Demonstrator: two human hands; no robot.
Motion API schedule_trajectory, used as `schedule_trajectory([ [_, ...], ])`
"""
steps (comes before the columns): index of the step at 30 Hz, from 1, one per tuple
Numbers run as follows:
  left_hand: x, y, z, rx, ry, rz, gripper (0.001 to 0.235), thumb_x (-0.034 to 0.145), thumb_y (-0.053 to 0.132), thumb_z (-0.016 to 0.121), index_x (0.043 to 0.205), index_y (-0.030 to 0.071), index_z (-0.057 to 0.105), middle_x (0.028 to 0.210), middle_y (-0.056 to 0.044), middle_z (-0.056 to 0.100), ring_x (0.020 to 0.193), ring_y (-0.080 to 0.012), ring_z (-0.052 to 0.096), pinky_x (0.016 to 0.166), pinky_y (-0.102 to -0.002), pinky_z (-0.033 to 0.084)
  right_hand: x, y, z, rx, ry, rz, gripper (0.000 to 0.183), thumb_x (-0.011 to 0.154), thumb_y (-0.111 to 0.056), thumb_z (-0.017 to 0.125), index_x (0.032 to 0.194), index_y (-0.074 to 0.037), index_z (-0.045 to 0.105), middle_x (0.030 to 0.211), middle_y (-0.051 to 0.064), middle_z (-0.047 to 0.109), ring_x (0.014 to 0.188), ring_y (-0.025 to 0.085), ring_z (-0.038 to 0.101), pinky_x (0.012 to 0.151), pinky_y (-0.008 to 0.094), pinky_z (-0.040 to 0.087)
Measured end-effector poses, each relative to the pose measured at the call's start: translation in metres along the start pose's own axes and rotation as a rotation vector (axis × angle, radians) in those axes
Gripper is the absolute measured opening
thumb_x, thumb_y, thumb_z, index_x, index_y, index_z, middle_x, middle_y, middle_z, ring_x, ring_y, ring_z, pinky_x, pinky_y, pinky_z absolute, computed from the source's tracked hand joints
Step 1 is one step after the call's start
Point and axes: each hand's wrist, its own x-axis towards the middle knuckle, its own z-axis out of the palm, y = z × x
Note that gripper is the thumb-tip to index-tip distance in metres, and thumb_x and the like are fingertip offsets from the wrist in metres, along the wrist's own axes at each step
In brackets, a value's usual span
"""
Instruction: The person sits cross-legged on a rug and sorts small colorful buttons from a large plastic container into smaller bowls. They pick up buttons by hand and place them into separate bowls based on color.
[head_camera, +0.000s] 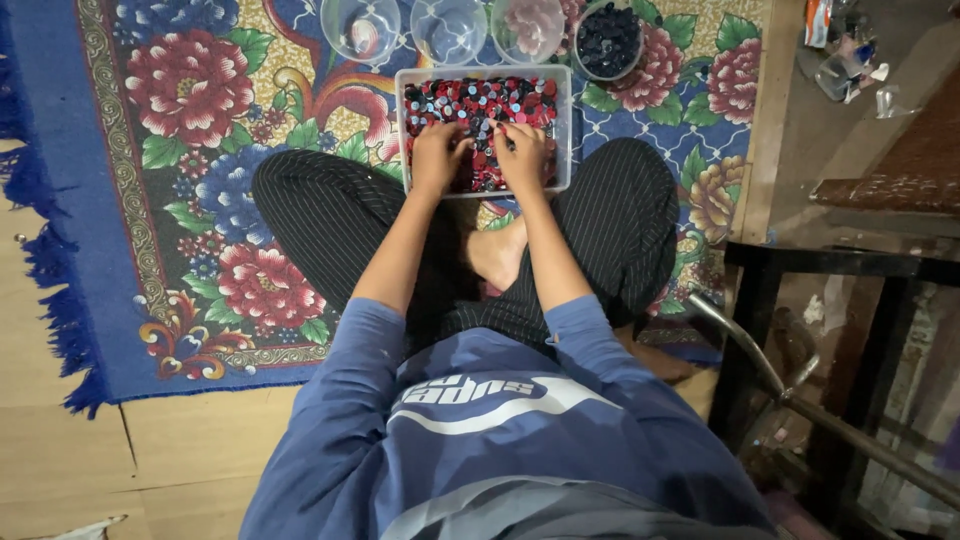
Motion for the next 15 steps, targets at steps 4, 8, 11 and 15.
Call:
schedule_trajectory([
  [4, 0.022, 0.015, 0.001, 0.197, -0.084, 0.002, 0.025, 0.086, 0.029, 0.083, 0.110, 0.026, 0.075, 0.091, -0.002, 0.071, 0.091, -0.0297, 0.068, 0.082, -0.045, 0.054, -0.002, 0.007, 0.008, -0.050, 0.030, 0.021, 0.011, 0.081, -0.022, 0.080, 0.091, -0.024, 0.085, 0.085, 0.001, 0.076, 0.086, 0.024, 0.070, 0.086, 0.034, 0.051],
  [8, 0.034, 0.003, 0.023, 0.421, -0.173, -0.013, 0.024, 0.081, 0.033, 0.087, 0.102, 0.026, 0.079, 0.091, -0.003, 0.071, 0.090, -0.0293, 0.068, 0.081, -0.045, 0.055, -0.002, 0.011, 0.009, -0.117, 0.039, 0.030, 0.011, 0.079, -0.025, 0.080, 0.089, -0.026, 0.084, 0.083, -0.001, 0.075, 0.084, 0.022, 0.070, 0.084, 0.034, 0.051],
  [11, 0.033, 0.004, 0.021, 0.439, -0.183, -0.030, 0.025, 0.080, 0.035, 0.087, 0.101, 0.027, 0.079, 0.092, -0.003, 0.070, 0.092, -0.0295, 0.068, 0.084, -0.047, 0.054, 0.001, 0.004, 0.004, -0.112, 0.043, 0.047, 0.011, 0.080, -0.024, 0.079, 0.089, -0.026, 0.084, 0.082, -0.001, 0.075, 0.083, 0.023, 0.071, 0.082, 0.035, 0.052],
  [15, 0.019, 0.019, -0.004, 0.279, -0.120, -0.011, 0.019, 0.086, 0.031, 0.082, 0.105, 0.027, 0.079, 0.095, -0.003, 0.071, 0.097, -0.0297, 0.066, 0.085, -0.046, 0.052, 0.009, -0.021, -0.012, -0.091, 0.036, 0.055, 0.011, 0.086, -0.019, 0.074, 0.090, -0.023, 0.083, 0.077, 0.004, 0.073, 0.077, 0.030, 0.070, 0.077, 0.039, 0.054],
])
